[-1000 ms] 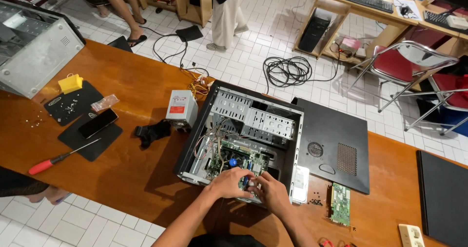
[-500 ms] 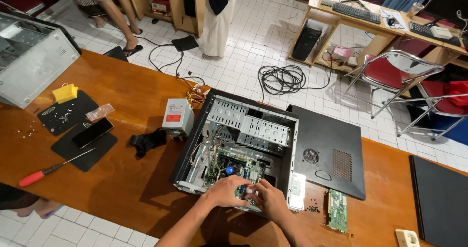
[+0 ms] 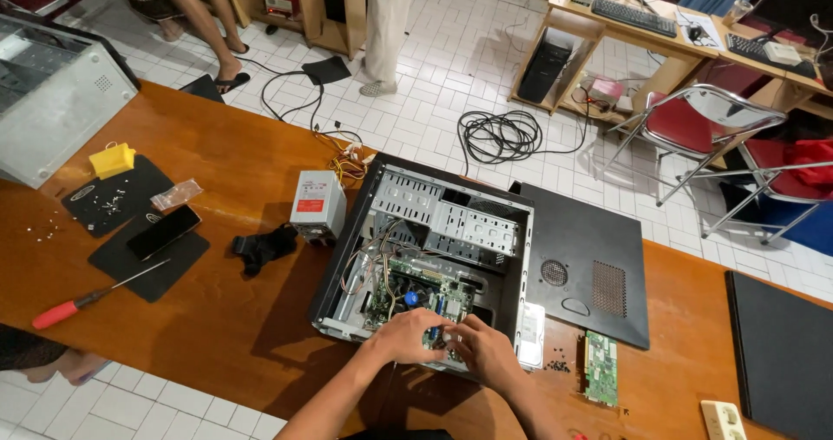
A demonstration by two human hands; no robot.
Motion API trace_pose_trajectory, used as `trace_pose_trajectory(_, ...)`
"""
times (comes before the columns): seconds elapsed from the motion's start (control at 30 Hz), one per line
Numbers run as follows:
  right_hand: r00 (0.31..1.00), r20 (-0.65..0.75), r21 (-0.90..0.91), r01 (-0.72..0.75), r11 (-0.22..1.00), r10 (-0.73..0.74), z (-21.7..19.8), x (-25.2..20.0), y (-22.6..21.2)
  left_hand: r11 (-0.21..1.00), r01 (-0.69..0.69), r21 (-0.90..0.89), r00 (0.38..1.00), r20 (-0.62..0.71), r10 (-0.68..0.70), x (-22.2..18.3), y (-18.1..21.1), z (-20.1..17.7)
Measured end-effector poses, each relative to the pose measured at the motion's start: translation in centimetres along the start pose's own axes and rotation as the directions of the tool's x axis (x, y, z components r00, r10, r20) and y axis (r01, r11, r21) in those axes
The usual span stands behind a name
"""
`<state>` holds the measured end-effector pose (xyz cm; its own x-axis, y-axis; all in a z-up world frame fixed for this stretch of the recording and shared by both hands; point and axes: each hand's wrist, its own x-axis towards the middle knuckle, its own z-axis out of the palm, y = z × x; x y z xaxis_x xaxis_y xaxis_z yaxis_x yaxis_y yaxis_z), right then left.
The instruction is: Securing a motherboard into a computer case using a screwdriver and screws on a repair bench.
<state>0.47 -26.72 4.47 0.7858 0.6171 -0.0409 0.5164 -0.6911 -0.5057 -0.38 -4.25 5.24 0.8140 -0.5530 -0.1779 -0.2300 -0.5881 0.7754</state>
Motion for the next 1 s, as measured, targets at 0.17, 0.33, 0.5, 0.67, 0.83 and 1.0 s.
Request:
trace_pose_trajectory(0.17,0.983,-0.121,-0.078,-0.149,0.986,0.139,3.4,0.3,0.9,1.000,0.005,-0.005,0.998,-0.057,-0.006,0.2,-1.1,1.0)
trace_pose_trajectory(0.33,0.966,-0.125,-0.106,-0.241,0.965,0.227,1.2,0.4,-1.4,0.999,-0.042,-0.031,0.996,-0.077,0.039,0.7,-1.8,1.3)
trace_pose_trajectory(0.5,1.000,-0.021,0.080,-0.021,0.997,0.023,-0.8,-0.1,-2.3,0.996,-0.088,-0.023,0.996,-0.019,0.087,0.9,-1.7,1.1)
trace_pose_trajectory(0.67,0.988,-0.142,-0.056,-0.070,0.996,0.061,0.6,-0.2,-3.6,0.999,-0.007,-0.043,1.000,0.026,0.008,-0.2,0.2,-0.5)
trace_pose_trajectory(0.83,0.975,-0.189,-0.061,-0.131,0.989,0.117,2.3,-0.3,-4.0,0.996,0.024,-0.083,0.999,-0.020,-0.026,0.2,-0.9,0.2)
trace_pose_trajectory(1.0,0.965,0.002,0.025,-0.261,0.965,0.261,1.2,0.1,-5.4,0.995,0.028,-0.096,0.999,-0.032,-0.032,0.3,-1.1,0.3)
